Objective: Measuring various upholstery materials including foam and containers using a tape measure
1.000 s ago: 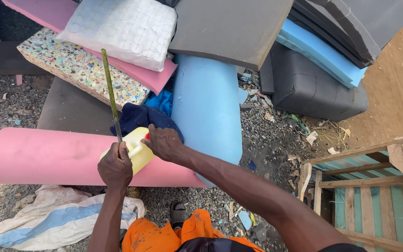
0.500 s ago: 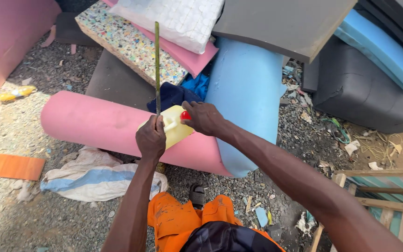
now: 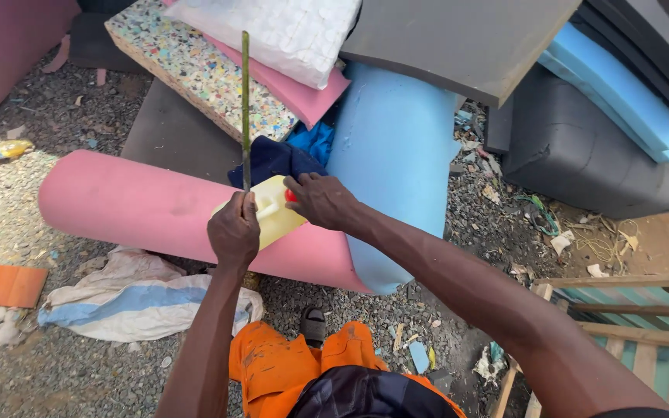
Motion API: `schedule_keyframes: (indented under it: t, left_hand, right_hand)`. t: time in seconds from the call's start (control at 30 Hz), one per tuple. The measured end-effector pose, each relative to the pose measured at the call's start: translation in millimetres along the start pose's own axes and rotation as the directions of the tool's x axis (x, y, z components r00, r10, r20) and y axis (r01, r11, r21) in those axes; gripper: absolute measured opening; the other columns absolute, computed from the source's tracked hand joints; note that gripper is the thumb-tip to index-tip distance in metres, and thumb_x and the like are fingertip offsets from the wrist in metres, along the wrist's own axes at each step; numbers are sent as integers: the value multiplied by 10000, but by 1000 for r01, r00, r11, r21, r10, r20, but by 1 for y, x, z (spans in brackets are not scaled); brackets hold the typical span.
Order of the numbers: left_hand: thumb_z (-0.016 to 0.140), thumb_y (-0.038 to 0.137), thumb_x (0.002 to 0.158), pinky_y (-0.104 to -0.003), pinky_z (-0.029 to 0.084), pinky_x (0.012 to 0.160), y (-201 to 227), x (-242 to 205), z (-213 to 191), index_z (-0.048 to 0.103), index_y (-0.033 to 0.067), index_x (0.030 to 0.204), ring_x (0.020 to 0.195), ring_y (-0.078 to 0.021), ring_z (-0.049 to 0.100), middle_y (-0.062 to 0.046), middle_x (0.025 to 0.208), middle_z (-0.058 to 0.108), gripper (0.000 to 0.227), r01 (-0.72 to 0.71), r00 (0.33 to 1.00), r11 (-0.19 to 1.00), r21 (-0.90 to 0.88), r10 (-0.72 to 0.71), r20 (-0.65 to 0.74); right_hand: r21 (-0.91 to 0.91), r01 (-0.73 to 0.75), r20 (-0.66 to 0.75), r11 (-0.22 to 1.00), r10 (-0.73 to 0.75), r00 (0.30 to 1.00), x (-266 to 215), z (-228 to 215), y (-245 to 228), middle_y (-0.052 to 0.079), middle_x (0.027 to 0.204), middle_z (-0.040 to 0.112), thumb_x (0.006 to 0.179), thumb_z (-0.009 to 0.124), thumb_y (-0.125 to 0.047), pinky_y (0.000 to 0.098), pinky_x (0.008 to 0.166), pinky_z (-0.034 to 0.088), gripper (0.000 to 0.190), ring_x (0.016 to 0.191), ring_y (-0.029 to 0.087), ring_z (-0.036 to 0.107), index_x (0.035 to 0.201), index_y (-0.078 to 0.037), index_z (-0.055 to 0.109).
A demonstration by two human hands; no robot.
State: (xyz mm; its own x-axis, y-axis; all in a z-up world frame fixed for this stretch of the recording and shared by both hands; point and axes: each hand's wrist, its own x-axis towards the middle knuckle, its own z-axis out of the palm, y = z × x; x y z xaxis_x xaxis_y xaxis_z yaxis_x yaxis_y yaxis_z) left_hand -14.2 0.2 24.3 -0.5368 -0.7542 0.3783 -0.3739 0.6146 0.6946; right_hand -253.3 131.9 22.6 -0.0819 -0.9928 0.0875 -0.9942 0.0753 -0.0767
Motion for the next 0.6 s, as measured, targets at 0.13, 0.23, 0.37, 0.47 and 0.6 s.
schedule_keyframes:
  t: [0.13, 0.23, 0.37, 0.47, 0.6]
  left_hand:
    - [578, 482, 1420, -698, 629, 723, 1, -2, 5, 675, 214, 992, 814, -557, 803, -168, 771, 737, 514, 5, 1000, 1000, -22, -5, 8]
    - [603, 461, 1427, -668, 644, 722, 6, -2, 11, 664, 213, 973, 833, -532, 823, -162, 786, 747, 520, -12, 1000, 1000, 4, 12, -6]
    - [604, 474, 1433, -698, 628, 717, 4, 5, 6, 664, 209, 975, 827, -558, 805, -168, 764, 728, 532, -23, 1000, 1000, 8, 23, 2]
    - [587, 458, 1454, -701, 621, 712, -1, 3, 4, 666, 205, 985, 802, -570, 786, -159, 732, 708, 538, -13, 1000, 1000, -16, 13, 20]
    - [589, 478, 1460, -698, 620, 725, -8, -2, 7, 659, 213, 991, 804, -576, 786, -165, 732, 713, 543, 13, 999, 1000, 2, -13, 32]
  right_hand:
    - [-27, 5, -137, 1000, -9, 991, -7, 32, -10, 181, 1138, 748, 1295, 515, -604, 555, 741, 732, 614, 1008, 471, 858, 1645, -106, 601]
    - [-118, -257, -258, 959, 220, 941, -12, 48, -30, 128, 997, 733, 1297, 542, -566, 488, 560, 651, 606, 692, 361, 830, 1606, -60, 668]
    - [-113, -298, -182, 948, 275, 944, -3, 28, -28, 109, 935, 759, 1297, 534, -571, 480, 590, 649, 575, 691, 376, 861, 1603, -95, 637]
    - [-115, -95, -173, 989, 74, 982, 2, 14, -12, 143, 936, 748, 1300, 501, -596, 511, 642, 671, 555, 739, 422, 871, 1551, -110, 593]
    - [-105, 25, -286, 994, -55, 957, 0, 6, -16, 161, 871, 687, 1309, 561, -512, 508, 611, 659, 435, 653, 412, 839, 1423, -95, 615]
